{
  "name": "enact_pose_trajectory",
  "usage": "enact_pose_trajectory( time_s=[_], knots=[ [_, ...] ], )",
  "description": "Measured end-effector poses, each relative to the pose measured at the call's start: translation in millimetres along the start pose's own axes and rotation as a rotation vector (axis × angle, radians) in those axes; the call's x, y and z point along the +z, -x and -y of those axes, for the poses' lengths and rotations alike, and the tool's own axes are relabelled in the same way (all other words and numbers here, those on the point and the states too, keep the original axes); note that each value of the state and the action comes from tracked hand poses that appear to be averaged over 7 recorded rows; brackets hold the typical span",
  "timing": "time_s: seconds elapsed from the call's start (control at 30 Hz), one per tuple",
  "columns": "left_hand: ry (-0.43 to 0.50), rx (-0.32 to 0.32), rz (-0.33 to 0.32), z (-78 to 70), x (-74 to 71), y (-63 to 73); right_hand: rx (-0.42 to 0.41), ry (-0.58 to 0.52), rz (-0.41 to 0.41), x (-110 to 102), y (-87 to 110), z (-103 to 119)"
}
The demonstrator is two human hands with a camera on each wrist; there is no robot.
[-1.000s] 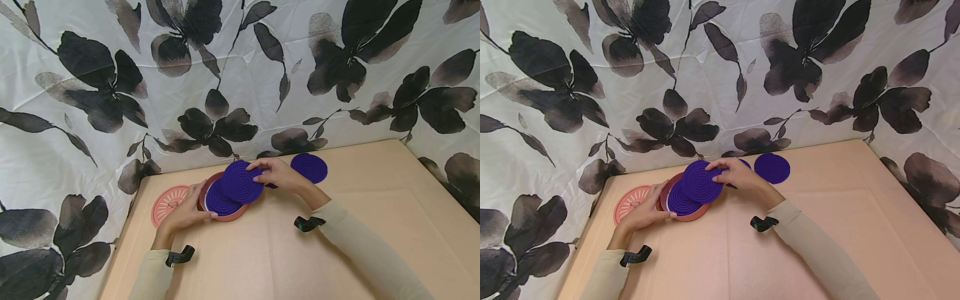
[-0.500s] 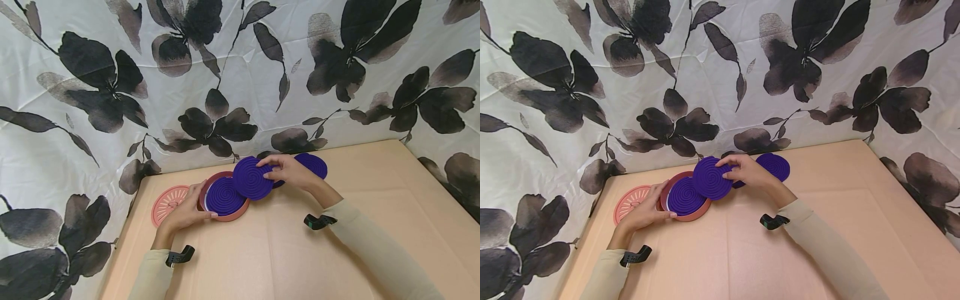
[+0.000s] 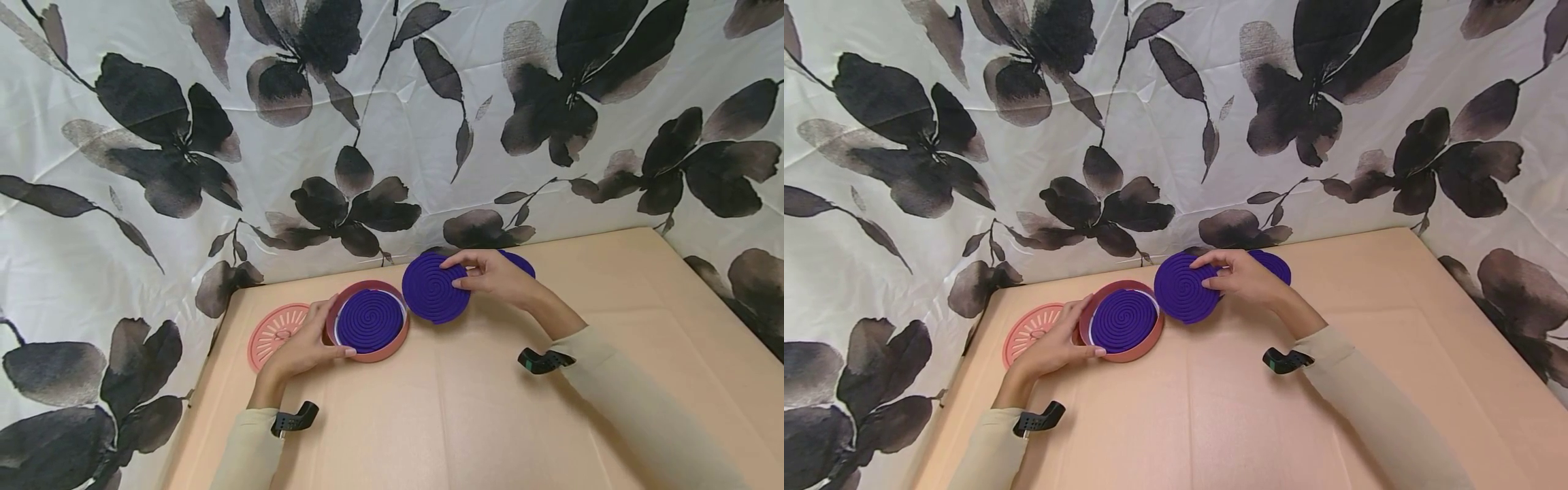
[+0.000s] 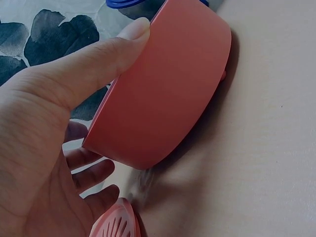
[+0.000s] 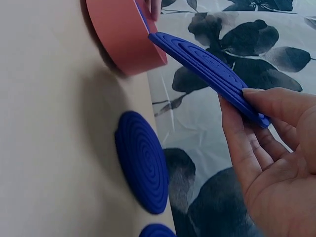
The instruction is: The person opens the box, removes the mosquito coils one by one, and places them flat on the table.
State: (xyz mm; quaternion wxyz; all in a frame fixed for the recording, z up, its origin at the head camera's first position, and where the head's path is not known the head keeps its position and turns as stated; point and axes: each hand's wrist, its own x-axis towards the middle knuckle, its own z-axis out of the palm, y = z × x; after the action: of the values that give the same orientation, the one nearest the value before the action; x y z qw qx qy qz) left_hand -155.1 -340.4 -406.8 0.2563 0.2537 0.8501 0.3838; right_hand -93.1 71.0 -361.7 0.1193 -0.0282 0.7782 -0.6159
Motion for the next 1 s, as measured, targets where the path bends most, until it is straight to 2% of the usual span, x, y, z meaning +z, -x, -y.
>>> enact_pose_trajectory(
  time_s=[0.5,1.0],
  knots=[
    [0.009,0.0,-0.001,0.4,0.3,-0.7,0.021,-0.056,-0.009,-35,21.4,-17],
    [0.01,-0.022,0.005,1.4,0.4,-0.8,0.051,-0.063,-0.096,-66,33.6,-35]
  ],
)
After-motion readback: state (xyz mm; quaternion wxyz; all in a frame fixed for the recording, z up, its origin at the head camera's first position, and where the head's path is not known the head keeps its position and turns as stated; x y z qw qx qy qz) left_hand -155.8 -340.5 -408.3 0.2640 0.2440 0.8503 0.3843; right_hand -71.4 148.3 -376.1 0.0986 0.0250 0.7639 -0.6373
